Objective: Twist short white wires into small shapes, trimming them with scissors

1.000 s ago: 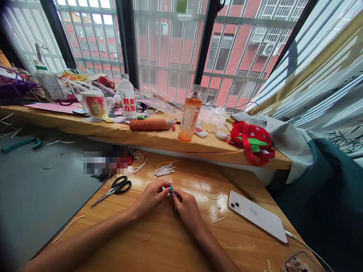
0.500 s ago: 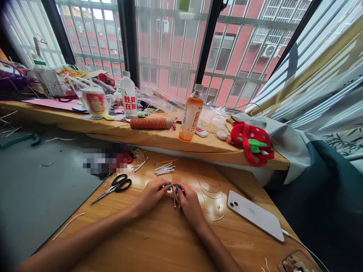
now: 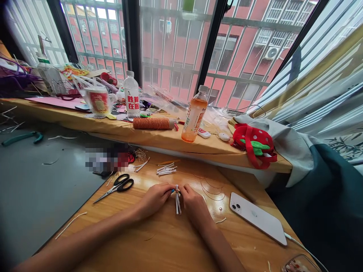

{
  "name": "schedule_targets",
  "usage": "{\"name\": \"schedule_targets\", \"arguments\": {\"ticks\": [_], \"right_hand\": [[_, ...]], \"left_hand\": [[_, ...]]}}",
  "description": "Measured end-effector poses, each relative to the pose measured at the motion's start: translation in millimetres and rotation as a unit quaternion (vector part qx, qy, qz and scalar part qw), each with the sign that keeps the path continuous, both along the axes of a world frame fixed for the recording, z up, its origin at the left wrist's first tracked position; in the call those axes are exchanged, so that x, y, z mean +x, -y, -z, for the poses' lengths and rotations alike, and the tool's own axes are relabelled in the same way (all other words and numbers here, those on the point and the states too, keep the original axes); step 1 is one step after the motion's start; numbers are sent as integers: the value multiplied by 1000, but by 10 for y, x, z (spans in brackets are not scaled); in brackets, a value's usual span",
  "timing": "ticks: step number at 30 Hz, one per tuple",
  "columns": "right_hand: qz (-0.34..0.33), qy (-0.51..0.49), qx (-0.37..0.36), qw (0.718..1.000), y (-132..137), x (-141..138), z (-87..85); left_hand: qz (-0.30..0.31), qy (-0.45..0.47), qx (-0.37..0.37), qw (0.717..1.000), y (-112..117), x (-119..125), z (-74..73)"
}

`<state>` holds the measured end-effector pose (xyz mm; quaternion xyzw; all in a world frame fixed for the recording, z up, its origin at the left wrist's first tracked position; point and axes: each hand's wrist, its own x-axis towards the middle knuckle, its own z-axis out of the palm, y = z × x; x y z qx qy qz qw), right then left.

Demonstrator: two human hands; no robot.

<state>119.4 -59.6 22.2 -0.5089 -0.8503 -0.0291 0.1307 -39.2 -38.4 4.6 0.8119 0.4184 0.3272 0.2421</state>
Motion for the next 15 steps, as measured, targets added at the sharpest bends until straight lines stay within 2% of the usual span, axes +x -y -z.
{"name": "schedule_targets", "arguments": {"ticks": [4,7,11,15], "right_hand": [[3,15,15,1000,8,7,-31],[32,-4,7,999,28,-10,-36],[100,-67,-44,992,53,-60,-28],[105,-173,-110,973,36,-86,2]], "left_hand": [[-3,-4,1,1000,8,-7,-4],[-5,-10,-3,1000,21,-14,-16],[-2,-16,-5,1000,37,-18,-25],[-7,-26,-8,1000,38,-16,-23]]}}
